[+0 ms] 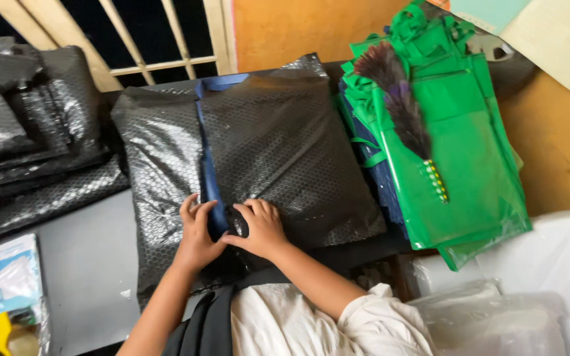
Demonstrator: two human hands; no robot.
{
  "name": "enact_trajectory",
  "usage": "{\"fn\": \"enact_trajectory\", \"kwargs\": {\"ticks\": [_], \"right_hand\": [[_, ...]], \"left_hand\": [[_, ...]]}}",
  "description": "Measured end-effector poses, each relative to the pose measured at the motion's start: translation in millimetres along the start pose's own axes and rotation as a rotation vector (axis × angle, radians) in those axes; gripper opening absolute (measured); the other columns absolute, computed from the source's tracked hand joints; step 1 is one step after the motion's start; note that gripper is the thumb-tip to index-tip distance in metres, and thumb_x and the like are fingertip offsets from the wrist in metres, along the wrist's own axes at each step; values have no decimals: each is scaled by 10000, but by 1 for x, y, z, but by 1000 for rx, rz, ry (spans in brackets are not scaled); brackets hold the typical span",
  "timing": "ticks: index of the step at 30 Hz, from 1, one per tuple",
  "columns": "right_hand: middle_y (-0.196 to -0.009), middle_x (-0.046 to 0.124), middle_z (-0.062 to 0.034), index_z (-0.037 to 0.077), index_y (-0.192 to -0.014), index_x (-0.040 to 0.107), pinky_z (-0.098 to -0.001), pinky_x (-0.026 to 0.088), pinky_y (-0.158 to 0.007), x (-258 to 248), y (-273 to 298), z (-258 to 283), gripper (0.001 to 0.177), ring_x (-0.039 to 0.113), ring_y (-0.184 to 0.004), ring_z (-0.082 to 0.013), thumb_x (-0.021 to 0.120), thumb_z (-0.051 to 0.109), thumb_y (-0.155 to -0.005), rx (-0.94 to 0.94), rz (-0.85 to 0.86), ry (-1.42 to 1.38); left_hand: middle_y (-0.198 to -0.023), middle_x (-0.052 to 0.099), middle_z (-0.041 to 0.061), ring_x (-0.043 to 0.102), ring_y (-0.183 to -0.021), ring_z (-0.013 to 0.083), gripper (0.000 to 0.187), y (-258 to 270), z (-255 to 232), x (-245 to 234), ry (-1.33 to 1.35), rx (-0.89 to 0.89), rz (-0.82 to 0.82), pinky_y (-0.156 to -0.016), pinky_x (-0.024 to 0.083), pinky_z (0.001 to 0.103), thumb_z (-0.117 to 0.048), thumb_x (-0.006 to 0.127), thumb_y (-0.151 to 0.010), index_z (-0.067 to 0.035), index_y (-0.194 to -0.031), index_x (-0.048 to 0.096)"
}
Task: The person places a blue cushion into a black bubble wrap bag and secures it with adhesive tape using a tape dispenser.
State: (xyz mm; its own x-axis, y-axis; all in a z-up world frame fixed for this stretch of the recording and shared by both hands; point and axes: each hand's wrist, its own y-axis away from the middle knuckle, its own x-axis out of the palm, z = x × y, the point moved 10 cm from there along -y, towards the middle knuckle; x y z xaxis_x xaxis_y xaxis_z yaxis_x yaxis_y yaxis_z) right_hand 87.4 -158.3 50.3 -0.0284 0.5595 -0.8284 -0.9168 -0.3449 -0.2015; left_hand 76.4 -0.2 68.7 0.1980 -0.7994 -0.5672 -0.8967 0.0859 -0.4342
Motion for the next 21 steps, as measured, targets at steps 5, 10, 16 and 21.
{"fn": "enact_trajectory", "kwargs": {"ticks": [5, 10, 16, 21], "right_hand": [[-1175, 597, -44, 209, -1219, 715, -527, 429, -1025, 24, -1, -4, 695, 537, -1249, -297, 775, 649, -685, 37, -51, 172], [-1171, 621, -37, 251, -1210, 743, -503, 434, -1011, 54, 7, -23, 367, 558, -1232, -299, 745, 374, -865, -12, -126, 224], [-1151, 705, -50, 234, -1236, 766, -434, 499, -1029, 11, 19, -9, 294, 653, -1200, -314, 693, 272, -954, -3, -250, -105], [-1199, 719, -60, 193, -1271, 754, -443, 459, -1093, -23, 33, 13, 312, 646, -1244, -334, 677, 275, -981, 1, -286, -134]], "left_hand": [[-1555, 260, 236, 531, -1335, 428, 639, 4, 21, -40, 36, -9, 88, -1119, 439, 554, -131, 768, -820, -87, -1409, 523], [-1627, 400, 137, 309, -1525, 413, 823, 34, 62, -13, -629, 46, 245, -1179, 254, 676, -600, 655, -859, -252, -1572, 436], [-1608, 449, 51, 323, -1501, 445, 515, 28, 74, 22, -582, -43, 358, -1156, 262, 702, -451, 467, -1037, -344, -1541, 480], [-1583, 472, 81, 310, -1471, 536, 516, 27, 64, 45, -518, -37, 352, -1123, 296, 737, -443, 487, -1035, -305, -1531, 498]]}}
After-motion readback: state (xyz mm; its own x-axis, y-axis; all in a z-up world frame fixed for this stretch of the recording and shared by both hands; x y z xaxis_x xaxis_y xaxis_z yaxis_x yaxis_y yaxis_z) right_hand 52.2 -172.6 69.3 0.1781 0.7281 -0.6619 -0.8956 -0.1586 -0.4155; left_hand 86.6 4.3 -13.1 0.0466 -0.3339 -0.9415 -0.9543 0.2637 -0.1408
